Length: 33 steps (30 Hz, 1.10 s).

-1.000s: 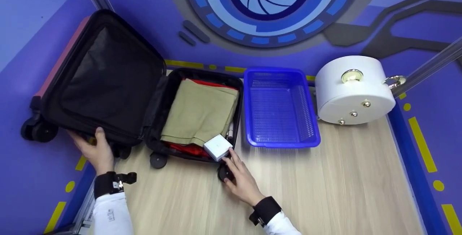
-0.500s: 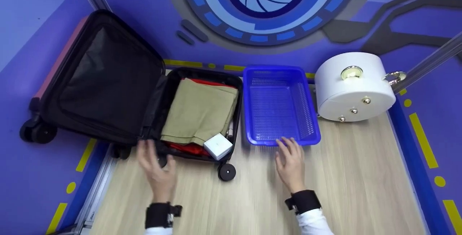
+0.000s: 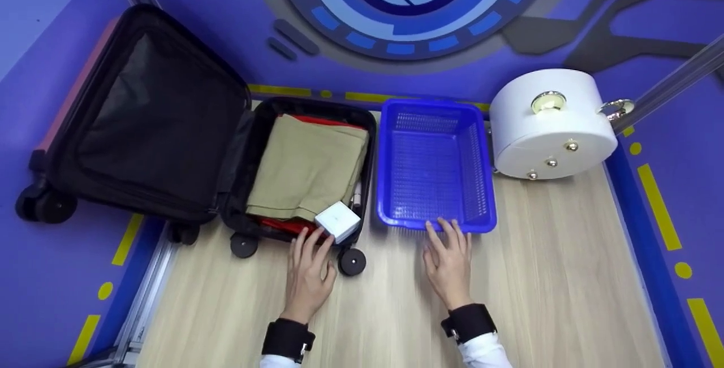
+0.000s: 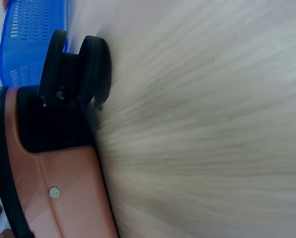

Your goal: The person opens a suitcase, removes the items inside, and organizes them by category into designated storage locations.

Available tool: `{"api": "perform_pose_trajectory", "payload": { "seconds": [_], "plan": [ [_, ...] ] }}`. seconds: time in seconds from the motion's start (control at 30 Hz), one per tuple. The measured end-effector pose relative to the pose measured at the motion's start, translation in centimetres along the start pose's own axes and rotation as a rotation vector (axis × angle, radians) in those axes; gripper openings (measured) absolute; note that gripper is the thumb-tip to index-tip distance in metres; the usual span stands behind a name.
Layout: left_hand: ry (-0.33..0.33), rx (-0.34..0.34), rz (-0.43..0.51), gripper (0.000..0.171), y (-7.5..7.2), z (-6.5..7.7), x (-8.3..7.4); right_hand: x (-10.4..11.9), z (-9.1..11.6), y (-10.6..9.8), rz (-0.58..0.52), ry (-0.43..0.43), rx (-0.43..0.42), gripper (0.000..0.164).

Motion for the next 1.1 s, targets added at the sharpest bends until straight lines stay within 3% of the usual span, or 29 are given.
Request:
{"api": "perform_pose_trajectory", "payload": {
  "seconds": [0.2, 0.43, 0.6, 0.8, 0.93, 1.1],
  "plan": [
    [-0.004, 0.039, -0.032, 0.061, 0.0, 0.2, 0.0, 2.1, 1.8, -0.5, 0.033, -0.015, 0.006, 0.057],
    [-0.001, 0.038, -0.034, 0.062, 0.1, 0.4, 0.2, 3.3, 3.8, -1.1, 0.02, -0.035, 0.011, 0.055],
    [0.005, 0.021, -0.023, 0.062, 0.2, 0.4, 0.1, 3.3, 4.2, -1.5, 0.025, -0.056, -0.007, 0.055],
    [0.014, 0.01, -0.006, 0.06, -0.1, 0.2, 0.2, 3.9, 3.7, -1.8, -0.022, -0.02, -0.041, 0.05],
    [-0.008, -0.04, 0.017, 0.053, -1.2, -1.4, 0.8, 4.5, 1.8, -2.3, -0.113, 0.0, -0.088, 0.045],
    [-0.102, -0.107, 0.045, 0.05, -3.3, -5.6, 2.5, 5.5, -3.0, -2.1, -0.335, 0.018, -0.144, 0.043]
  ]
}}
Point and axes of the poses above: each hand's wrist, its own z-axis away from the middle knuckle, its own y-axis out of the palm, x = y × z, the point moved 2 cm from there along -z, towards the middle knuckle, and after that the axes turned 7 degrees about -y, right-handed, at the moved point
